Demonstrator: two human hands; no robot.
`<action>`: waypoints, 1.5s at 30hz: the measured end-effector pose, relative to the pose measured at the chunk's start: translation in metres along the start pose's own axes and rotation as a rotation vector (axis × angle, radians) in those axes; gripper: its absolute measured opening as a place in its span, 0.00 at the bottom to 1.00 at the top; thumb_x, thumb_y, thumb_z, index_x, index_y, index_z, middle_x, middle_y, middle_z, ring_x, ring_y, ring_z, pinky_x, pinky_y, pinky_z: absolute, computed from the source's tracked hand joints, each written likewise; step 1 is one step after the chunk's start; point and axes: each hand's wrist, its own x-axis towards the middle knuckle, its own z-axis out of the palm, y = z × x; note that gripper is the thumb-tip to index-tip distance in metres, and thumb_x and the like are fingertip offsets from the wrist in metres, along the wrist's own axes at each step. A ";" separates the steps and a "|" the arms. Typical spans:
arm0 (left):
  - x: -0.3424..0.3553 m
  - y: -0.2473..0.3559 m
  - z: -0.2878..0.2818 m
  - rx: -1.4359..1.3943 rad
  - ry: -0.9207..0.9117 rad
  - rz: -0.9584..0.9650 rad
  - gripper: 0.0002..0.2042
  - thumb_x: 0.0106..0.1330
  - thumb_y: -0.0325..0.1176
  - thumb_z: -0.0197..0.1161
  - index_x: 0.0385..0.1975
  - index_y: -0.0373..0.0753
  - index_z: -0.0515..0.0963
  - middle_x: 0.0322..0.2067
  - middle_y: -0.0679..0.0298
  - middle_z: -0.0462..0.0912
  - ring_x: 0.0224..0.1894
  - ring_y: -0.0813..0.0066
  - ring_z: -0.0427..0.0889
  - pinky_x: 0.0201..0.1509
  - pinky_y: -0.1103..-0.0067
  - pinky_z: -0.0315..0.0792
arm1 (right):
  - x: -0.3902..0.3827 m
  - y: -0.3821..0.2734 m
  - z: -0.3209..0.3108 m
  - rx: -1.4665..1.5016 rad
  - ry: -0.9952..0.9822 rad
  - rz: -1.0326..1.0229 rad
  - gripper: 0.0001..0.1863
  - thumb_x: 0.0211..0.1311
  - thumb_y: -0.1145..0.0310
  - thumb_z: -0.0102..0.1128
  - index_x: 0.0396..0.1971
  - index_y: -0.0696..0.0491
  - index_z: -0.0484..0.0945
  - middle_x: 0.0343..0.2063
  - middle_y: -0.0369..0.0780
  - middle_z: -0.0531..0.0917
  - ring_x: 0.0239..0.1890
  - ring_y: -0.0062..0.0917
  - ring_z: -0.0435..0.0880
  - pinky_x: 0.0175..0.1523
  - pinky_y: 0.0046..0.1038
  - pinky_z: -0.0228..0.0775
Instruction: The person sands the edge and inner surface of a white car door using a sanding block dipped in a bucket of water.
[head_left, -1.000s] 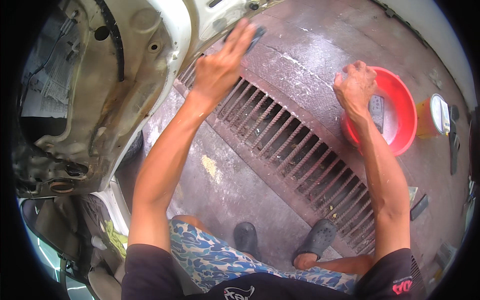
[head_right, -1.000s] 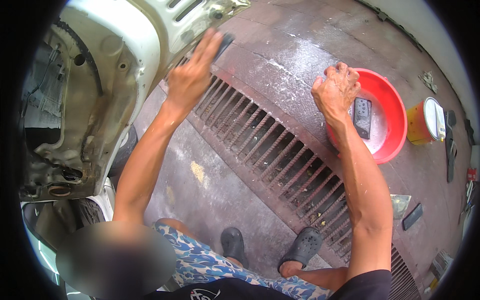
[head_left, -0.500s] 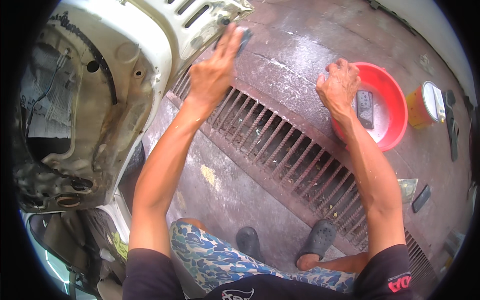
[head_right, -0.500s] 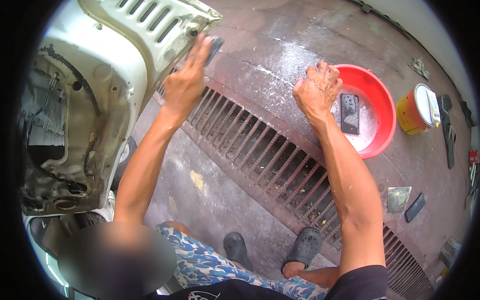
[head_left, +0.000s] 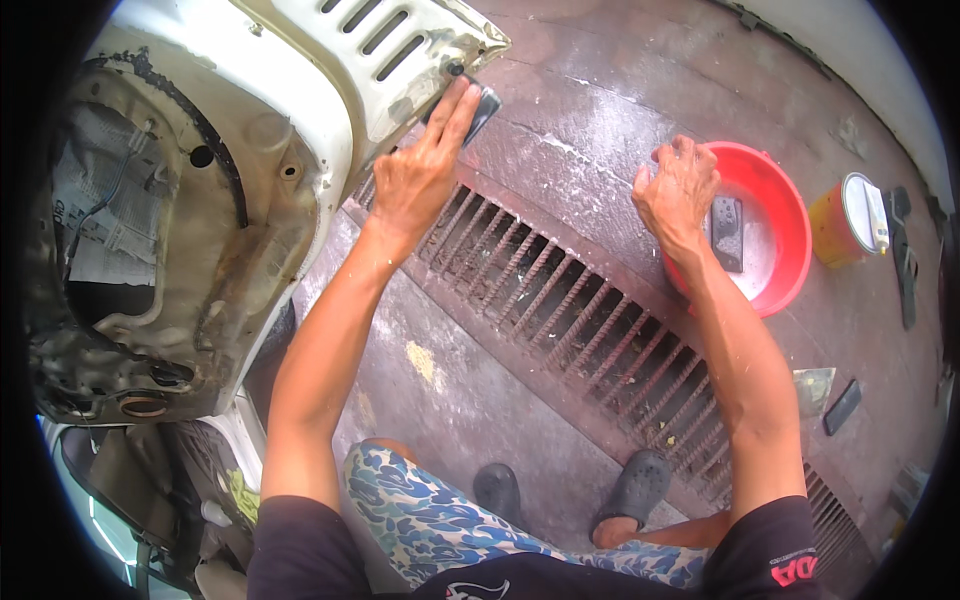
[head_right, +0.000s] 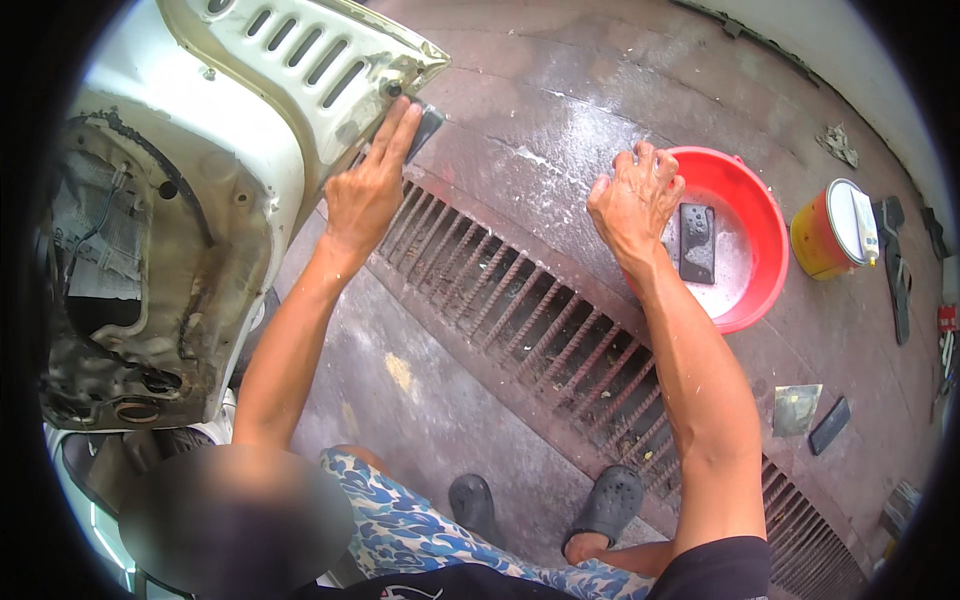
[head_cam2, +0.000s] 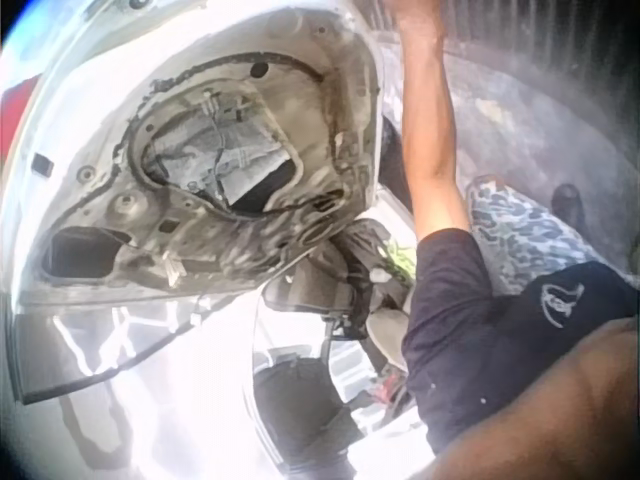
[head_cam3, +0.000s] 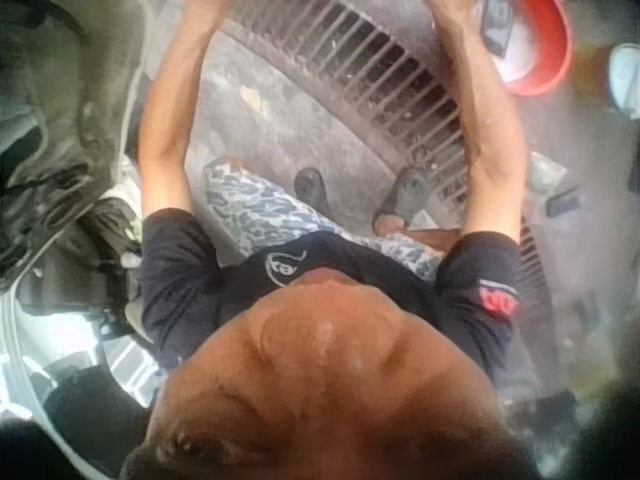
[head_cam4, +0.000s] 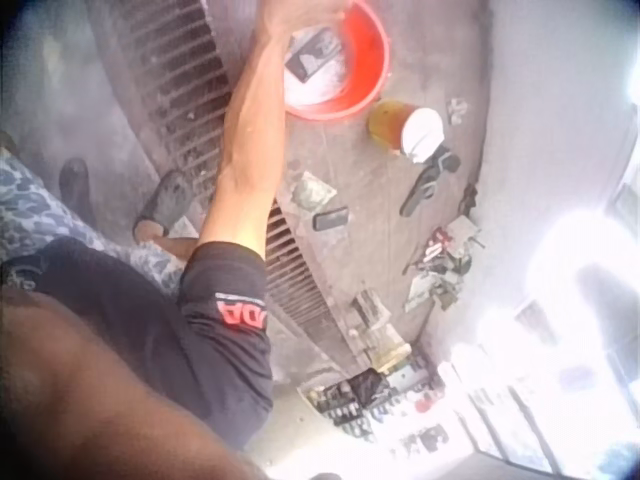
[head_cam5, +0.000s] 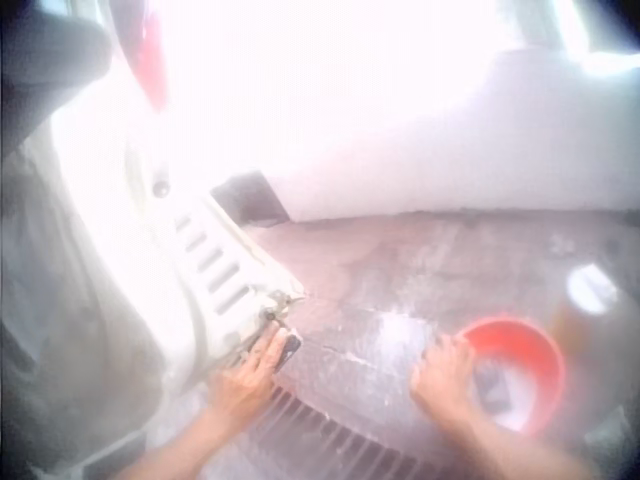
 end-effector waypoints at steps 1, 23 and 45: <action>0.005 0.003 0.003 -0.017 -0.003 -0.008 0.38 0.61 0.16 0.51 0.75 0.48 0.64 0.73 0.66 0.68 0.17 0.78 0.83 0.19 0.80 0.79 | 0.002 0.001 -0.002 -0.007 0.012 0.016 0.20 0.52 0.60 0.67 0.43 0.55 0.85 0.59 0.44 0.77 0.65 0.41 0.66 0.64 0.49 0.59; 0.047 0.263 0.035 -1.585 -0.330 -0.773 0.27 0.77 0.35 0.57 0.71 0.29 0.62 0.54 0.47 0.82 0.38 0.74 0.86 0.39 0.77 0.82 | 0.030 0.144 -0.093 0.412 -0.782 0.379 0.18 0.70 0.65 0.56 0.55 0.53 0.84 0.45 0.44 0.89 0.38 0.33 0.90 0.40 0.36 0.80; -0.014 0.072 -0.045 -1.986 0.447 -1.343 0.43 0.66 0.65 0.66 0.69 0.37 0.63 0.62 0.62 0.68 0.48 0.72 0.79 0.48 0.71 0.82 | 0.075 -0.028 -0.135 0.867 -0.232 0.026 0.19 0.72 0.55 0.60 0.47 0.58 0.79 0.34 0.44 0.85 0.33 0.27 0.84 0.38 0.34 0.76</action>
